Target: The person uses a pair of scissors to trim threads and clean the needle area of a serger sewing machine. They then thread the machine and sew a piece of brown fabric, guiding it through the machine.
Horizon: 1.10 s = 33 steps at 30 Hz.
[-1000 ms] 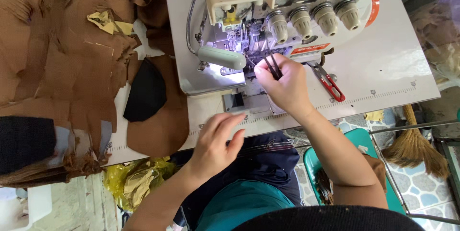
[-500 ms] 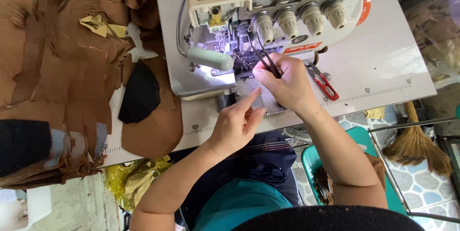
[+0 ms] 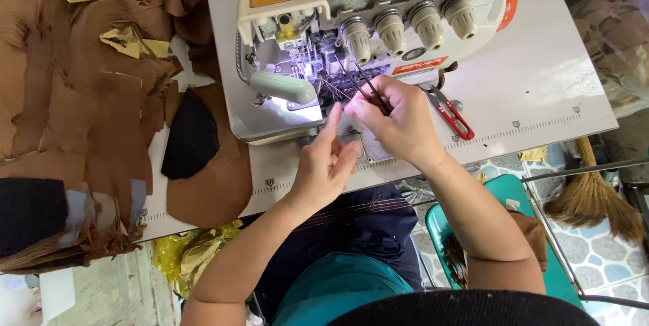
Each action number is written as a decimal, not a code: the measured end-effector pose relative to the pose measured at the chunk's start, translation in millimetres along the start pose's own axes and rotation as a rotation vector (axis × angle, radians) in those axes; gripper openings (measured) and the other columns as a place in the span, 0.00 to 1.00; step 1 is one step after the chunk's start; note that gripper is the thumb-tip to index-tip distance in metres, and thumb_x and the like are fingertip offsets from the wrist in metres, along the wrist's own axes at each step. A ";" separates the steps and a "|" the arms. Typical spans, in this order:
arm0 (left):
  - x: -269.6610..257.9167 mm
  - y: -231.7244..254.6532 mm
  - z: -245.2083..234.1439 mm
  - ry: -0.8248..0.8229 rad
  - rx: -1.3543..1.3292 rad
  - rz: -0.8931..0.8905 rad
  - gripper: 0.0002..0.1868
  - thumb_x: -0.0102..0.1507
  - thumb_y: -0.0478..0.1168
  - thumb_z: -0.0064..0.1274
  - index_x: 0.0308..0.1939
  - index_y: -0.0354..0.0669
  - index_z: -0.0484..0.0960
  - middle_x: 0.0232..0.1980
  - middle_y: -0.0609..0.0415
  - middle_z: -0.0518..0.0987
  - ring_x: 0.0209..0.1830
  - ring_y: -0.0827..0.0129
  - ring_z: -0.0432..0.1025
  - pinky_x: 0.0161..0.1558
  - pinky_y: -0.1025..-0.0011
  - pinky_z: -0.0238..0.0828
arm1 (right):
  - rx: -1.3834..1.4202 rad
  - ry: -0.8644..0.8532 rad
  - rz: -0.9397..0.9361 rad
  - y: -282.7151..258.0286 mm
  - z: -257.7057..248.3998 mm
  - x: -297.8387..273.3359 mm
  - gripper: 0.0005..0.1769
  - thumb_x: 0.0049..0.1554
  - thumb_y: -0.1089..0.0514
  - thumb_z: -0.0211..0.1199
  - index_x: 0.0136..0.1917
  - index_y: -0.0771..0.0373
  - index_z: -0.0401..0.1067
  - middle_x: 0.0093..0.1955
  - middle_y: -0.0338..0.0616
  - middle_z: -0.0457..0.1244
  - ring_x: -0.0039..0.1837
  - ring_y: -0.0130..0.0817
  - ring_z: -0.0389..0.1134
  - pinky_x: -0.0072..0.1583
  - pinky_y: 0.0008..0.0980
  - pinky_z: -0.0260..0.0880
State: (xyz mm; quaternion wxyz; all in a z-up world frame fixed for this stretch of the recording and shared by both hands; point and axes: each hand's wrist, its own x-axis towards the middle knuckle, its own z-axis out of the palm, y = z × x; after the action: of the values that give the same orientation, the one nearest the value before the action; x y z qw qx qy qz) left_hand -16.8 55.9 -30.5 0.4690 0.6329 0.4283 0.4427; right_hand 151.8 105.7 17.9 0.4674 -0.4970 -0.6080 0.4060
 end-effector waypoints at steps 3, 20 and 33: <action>11.7 15.6 4.8 -0.023 -0.083 -0.040 0.35 0.69 0.35 0.49 0.76 0.27 0.53 0.23 0.45 0.79 0.12 0.66 0.72 0.14 0.76 0.71 | -0.014 -0.003 -0.059 -6.6 0.1 1.4 0.04 0.57 0.62 0.64 0.42 0.61 0.79 0.23 0.40 0.62 0.28 0.21 0.59 0.33 0.19 0.57; 18.6 -16.5 24.0 0.002 0.072 0.077 0.09 0.69 0.41 0.52 0.38 0.45 0.86 0.16 0.54 0.76 0.14 0.62 0.75 0.18 0.72 0.70 | -0.279 -0.112 0.060 6.0 -4.3 6.7 0.06 0.55 0.55 0.68 0.45 0.55 0.82 0.36 0.46 0.71 0.42 0.42 0.72 0.46 0.37 0.71; 0.0 5.7 15.5 0.132 0.517 0.415 0.07 0.63 0.40 0.61 0.45 0.48 0.86 0.29 0.53 0.82 0.27 0.60 0.80 0.29 0.67 0.77 | -0.954 0.391 -0.556 69.9 -9.4 8.7 0.04 0.58 0.58 0.63 0.43 0.48 0.73 0.32 0.33 0.64 0.32 0.38 0.70 0.38 0.33 0.71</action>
State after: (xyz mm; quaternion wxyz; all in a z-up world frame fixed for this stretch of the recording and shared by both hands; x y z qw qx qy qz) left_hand -1.2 51.5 -27.6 0.1641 0.7746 0.4181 0.4453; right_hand 176.1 126.9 -45.4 0.3846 -0.5400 -0.7335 -0.1498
